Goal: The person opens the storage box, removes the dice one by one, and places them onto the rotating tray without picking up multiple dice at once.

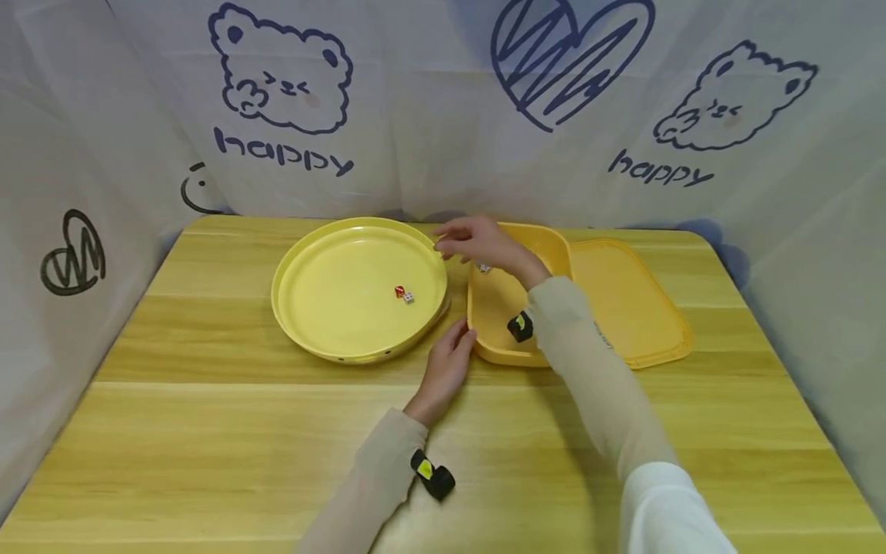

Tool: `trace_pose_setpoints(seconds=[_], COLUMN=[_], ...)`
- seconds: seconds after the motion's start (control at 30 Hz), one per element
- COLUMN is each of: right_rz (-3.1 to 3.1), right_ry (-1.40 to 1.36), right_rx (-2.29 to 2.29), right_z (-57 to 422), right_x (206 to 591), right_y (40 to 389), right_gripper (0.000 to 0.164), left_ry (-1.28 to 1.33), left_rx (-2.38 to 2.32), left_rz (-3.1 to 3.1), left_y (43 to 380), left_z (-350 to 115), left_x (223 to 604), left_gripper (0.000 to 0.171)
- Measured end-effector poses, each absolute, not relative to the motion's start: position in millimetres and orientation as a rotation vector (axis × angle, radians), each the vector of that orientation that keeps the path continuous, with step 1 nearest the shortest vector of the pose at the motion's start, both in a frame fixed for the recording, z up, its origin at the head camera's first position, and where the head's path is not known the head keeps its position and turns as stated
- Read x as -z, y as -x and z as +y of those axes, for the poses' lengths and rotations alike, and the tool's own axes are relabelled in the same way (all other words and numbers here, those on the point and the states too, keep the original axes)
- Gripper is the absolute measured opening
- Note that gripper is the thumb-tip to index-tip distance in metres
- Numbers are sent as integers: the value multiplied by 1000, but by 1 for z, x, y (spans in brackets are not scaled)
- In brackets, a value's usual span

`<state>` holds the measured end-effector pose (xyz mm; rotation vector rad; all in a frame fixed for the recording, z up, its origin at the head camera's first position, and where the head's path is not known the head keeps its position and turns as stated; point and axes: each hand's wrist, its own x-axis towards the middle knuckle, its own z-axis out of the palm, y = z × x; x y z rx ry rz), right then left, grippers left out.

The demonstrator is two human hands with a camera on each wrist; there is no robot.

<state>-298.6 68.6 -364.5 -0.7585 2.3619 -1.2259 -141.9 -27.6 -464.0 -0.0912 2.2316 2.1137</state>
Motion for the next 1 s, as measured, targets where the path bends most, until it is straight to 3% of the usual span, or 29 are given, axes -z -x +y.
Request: trace_pose_setpoints(seconds=[0.23,0.6,1.0], right_rz=[2422,2458,2544], right_ry=[635,507,471], right_rx=[1361,1370,1212], right_z=[110,132,157], right_x=[359,379,372], right_y=[300,308,299], right_gripper=[36,39,37], left_ry=[76,77,94], left_rx=[-2117,-2141,-2106], left_rz=[2229,2227,2217], left_y=[142,144,142], left_z=[-26,-23,-24], left_x=[464,464,464], left_gripper=[45,44,46])
